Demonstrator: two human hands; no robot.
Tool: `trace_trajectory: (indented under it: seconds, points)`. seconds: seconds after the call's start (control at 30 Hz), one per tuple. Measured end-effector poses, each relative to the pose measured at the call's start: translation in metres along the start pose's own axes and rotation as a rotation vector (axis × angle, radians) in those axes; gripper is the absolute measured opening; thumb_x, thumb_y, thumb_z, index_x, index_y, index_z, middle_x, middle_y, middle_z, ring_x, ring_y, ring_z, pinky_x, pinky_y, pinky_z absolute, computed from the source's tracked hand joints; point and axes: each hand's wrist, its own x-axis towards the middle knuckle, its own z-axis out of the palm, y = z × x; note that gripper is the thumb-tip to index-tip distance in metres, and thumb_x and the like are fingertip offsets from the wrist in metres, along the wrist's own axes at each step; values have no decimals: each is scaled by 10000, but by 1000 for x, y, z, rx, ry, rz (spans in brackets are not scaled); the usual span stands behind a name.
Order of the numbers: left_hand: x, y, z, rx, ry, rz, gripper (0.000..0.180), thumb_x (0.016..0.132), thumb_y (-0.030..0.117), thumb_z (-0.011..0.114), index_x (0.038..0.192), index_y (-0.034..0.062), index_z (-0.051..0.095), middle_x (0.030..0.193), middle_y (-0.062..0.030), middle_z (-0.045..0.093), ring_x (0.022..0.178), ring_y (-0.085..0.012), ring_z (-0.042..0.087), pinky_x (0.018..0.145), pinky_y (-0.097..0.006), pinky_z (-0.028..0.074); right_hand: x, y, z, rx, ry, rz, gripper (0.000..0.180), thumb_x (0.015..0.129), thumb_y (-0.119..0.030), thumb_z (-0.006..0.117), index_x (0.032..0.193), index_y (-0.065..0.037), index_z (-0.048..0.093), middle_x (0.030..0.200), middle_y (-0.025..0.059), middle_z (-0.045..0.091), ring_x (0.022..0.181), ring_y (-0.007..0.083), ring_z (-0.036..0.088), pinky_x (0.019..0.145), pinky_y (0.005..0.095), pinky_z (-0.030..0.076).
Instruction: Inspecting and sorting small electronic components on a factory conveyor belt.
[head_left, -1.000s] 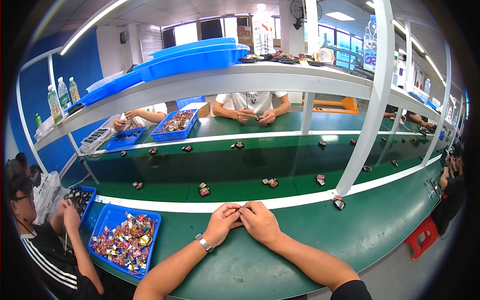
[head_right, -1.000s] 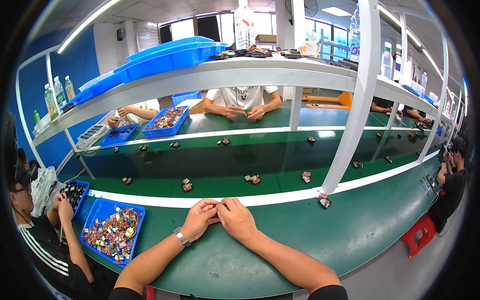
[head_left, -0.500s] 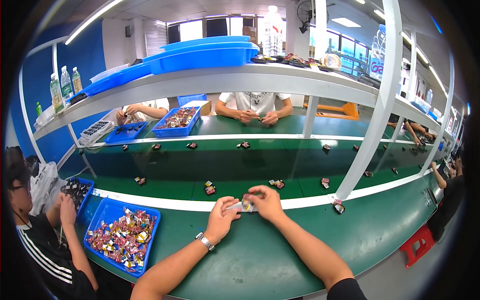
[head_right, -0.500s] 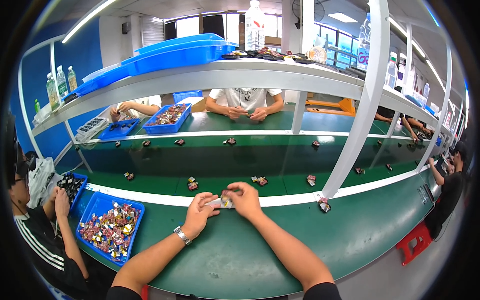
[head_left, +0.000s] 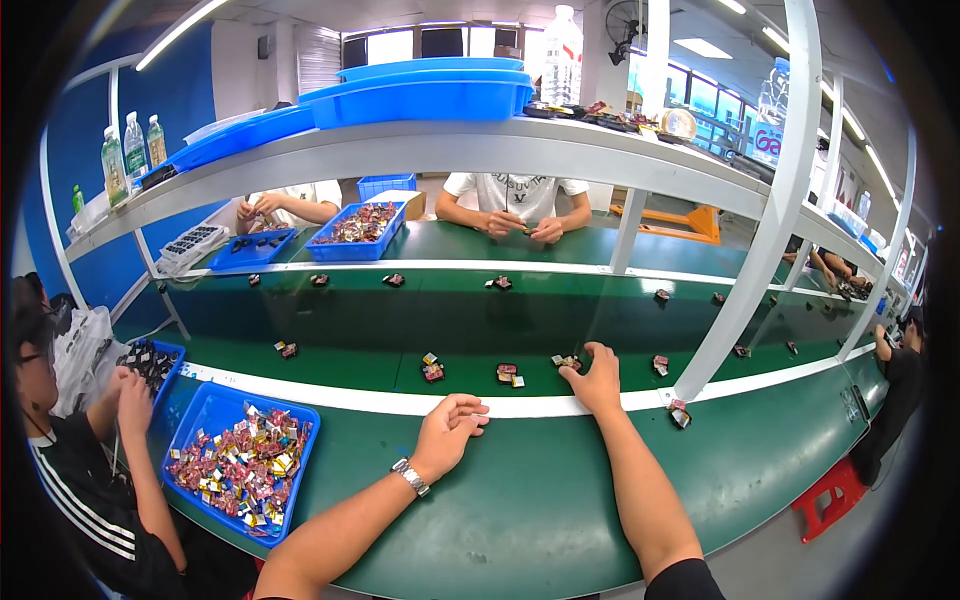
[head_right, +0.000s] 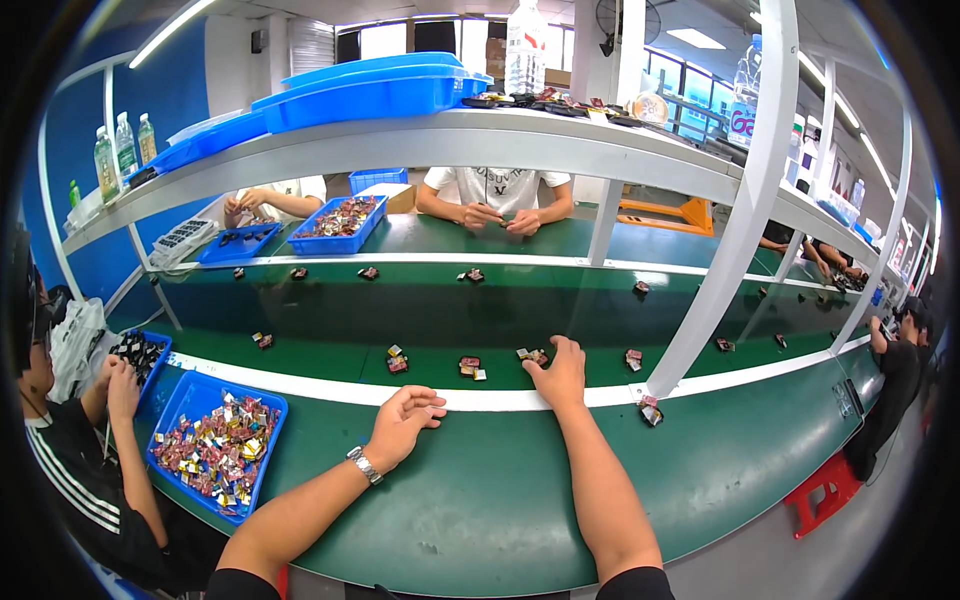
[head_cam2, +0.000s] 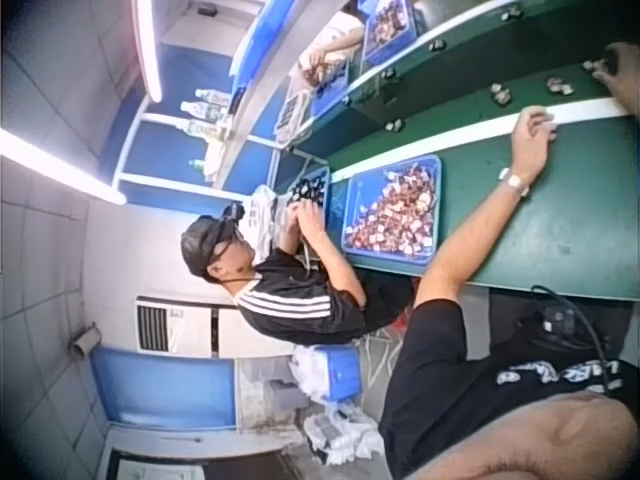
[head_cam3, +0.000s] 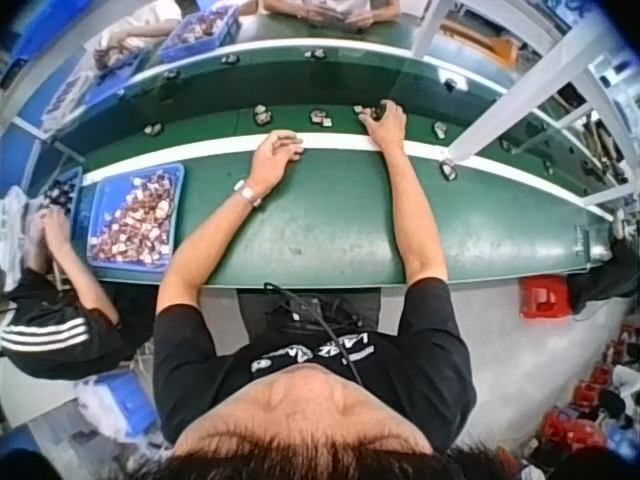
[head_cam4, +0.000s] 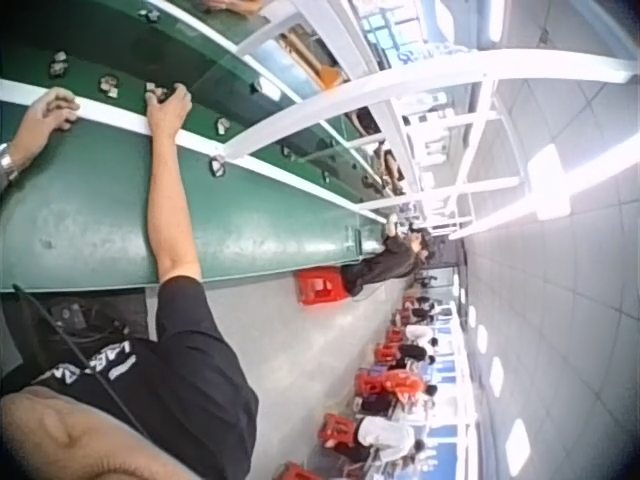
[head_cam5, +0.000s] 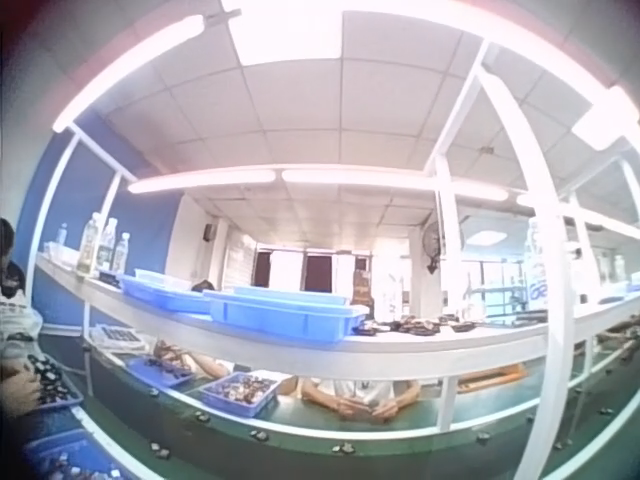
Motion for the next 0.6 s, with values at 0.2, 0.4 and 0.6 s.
trace_trajectory:
  seconds: [0.2,0.4,0.6]
  points:
    - [-1,3,2,2,-12,-14,205,978,34,518,1170,-27,551,1117,-153,673,985,-182,662,833,-303,553,7,15,5,-40,-106,114,532,736,-175,811,1184,-13,573,1051,141,651,1052,341,585,962,451,456]
    - [-1,7,-5,-4,23,-56,218,991,74,514,1179,-29,552,1103,-151,677,929,-172,661,802,-299,555,-24,-15,2,603,-216,-84,534,772,-41,794,1229,7,523,1075,139,692,906,173,684,797,296,566]
    - [4,12,-20,-217,-172,-259,412,1067,315,402,1281,-13,529,1124,-124,657,902,-163,644,777,-318,545,-65,-80,-14,816,-673,-338,482,845,-52,746,1268,-22,517,1206,135,638,1043,207,652,931,336,534]
